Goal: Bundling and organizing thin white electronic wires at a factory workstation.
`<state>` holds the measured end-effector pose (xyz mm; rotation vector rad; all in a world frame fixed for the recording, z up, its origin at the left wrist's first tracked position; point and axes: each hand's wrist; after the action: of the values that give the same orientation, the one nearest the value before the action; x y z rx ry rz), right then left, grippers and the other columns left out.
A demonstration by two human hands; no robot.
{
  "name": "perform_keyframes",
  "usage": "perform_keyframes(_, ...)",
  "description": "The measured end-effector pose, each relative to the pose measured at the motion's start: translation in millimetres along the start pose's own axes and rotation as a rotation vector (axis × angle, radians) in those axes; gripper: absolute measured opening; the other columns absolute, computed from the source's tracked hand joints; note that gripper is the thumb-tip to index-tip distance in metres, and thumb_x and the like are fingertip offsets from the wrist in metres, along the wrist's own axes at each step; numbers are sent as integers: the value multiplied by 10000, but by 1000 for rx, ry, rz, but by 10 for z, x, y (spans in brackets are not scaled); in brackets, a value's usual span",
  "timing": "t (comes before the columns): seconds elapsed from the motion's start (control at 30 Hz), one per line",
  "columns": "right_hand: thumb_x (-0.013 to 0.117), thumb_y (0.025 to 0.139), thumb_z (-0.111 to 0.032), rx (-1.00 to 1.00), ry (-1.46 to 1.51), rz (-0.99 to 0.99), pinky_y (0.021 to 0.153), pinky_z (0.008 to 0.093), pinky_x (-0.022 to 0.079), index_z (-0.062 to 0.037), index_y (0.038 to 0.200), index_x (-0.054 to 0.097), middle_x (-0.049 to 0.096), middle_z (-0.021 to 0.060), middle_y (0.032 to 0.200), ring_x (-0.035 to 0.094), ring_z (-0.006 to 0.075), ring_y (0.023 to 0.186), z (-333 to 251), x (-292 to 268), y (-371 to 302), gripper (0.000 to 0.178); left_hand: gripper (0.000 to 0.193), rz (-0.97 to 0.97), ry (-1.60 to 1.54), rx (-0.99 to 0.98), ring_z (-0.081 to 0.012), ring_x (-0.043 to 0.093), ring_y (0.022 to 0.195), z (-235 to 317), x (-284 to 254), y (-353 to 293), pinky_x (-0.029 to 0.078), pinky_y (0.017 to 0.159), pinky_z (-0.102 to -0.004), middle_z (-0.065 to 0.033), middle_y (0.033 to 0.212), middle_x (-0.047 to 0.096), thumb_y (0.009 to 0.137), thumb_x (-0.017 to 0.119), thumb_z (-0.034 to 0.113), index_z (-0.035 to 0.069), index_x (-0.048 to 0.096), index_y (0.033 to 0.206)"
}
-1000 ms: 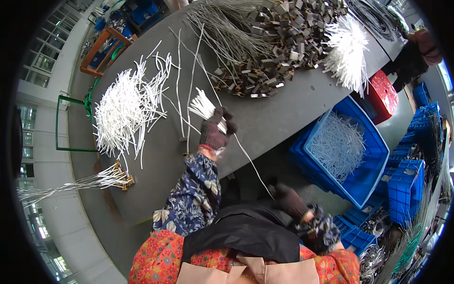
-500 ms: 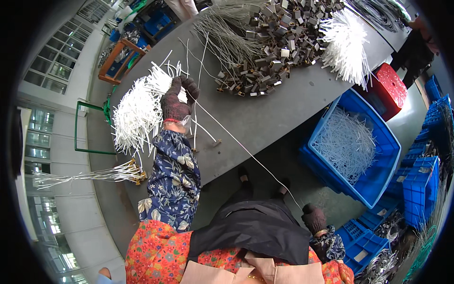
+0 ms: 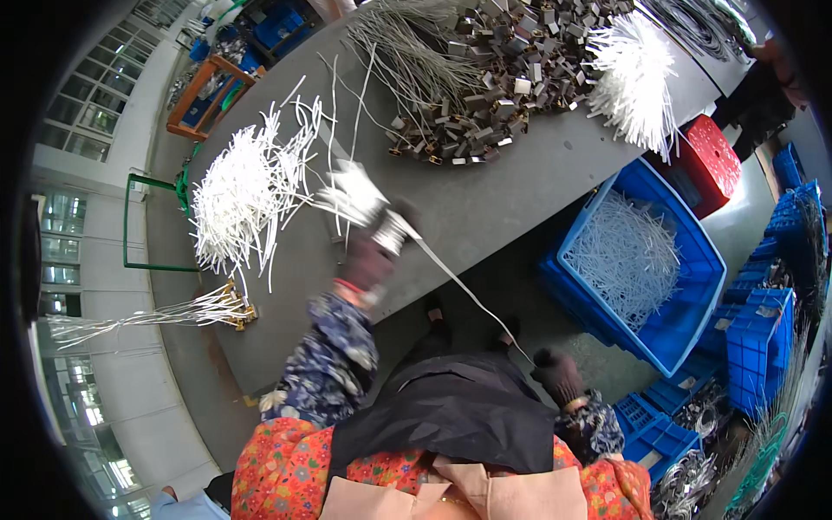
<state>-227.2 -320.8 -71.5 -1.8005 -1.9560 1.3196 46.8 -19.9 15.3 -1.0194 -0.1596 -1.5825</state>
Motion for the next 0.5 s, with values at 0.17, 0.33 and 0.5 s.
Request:
perform_keyframes(0.17,759,727,-141,-321,310,-30,777,320,530,-54,1187,574,650,96,1009,627,179,917,-1286,186,516,504,138,356,661,402,-127,576,631,432,-38,96,505,606,-251,-33,766,630,889,647,166,31,672,875)
perform_keyframes(0.33,770,775,-183,-654,392,-195,699,278,516,-57,1355,422,639,79,989,605,134,843,-2650,413,1030,689,373,406,1142,31,-166,652,721,50,-455,107,508,615,-294,-97,743,673,794,693,370,13,715,897)
perform_keyframes(0.5,726,811,-266,-290,206,-230,703,324,533,-56,1371,404,643,140,914,633,192,807,-3596,168,1760,680,374,483,1137,78,-128,583,505,760,-909,158,459,518,-293,-100,698,664,785,699,366,-4,696,841)
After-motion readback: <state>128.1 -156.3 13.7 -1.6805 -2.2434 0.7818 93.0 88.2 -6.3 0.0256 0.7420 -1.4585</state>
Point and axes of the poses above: each hand's wrist, its own y-axis towards the middle knuckle, its own x-axis out of the palm, z = x × y
